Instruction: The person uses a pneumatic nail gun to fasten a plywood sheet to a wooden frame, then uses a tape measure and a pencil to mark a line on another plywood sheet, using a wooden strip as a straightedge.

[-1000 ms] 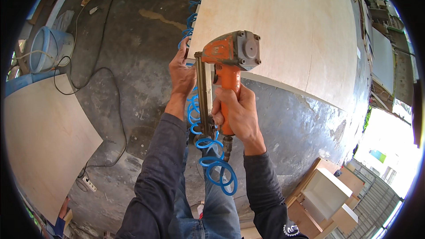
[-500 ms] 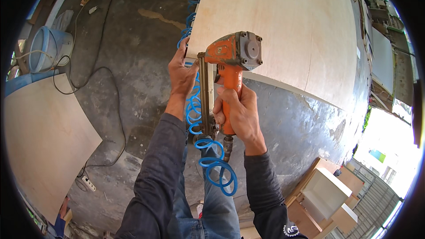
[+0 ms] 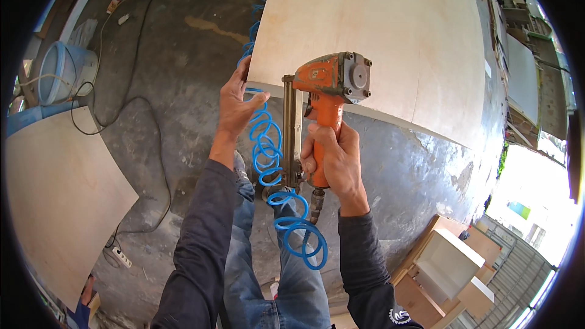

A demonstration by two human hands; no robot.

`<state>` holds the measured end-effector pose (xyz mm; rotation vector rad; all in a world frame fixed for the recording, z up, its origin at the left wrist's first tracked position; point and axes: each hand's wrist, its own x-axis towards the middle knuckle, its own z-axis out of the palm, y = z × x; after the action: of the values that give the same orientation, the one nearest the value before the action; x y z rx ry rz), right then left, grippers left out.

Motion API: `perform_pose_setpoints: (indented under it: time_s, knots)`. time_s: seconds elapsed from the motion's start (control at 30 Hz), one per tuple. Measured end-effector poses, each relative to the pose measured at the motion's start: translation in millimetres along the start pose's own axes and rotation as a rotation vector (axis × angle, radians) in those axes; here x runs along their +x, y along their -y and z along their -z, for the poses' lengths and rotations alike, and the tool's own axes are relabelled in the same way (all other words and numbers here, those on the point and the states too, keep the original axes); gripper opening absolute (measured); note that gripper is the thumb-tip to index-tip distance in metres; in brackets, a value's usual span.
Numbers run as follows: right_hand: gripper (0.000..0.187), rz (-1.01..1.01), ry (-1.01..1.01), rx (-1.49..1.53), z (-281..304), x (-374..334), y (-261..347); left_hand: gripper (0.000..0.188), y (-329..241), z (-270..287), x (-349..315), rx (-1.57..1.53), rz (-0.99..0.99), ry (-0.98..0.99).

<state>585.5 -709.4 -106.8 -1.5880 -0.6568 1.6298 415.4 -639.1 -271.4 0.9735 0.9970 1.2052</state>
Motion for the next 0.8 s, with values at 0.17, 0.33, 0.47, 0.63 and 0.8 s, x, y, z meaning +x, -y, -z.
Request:
perform_pose_setpoints:
  time_s: [0.17,0.33,0.47,0.63,0.8]
  knots:
    - [0.019,0.011,-0.009,0.015,-1,2,-4,0.078,5,5,-8,-0.018,0.028,-0.089]
    - [0.018,0.012,-0.009,0.005,-2,4,-8,0.074,32,46,-60,0.131,0.121,-0.248]
    - [0.016,-0.001,-0.022,-0.004,-5,2,-8,0.069,55,90,-133,0.076,0.321,-0.441]
    - [0.018,-0.013,-0.057,0.061,-5,-36,-33,0.051,48,150,-255,0.133,0.482,-0.606]
    - [0.019,0.024,-0.268,0.080,-15,-109,-17,0.032,16,148,-385,0.107,0.675,-0.723]
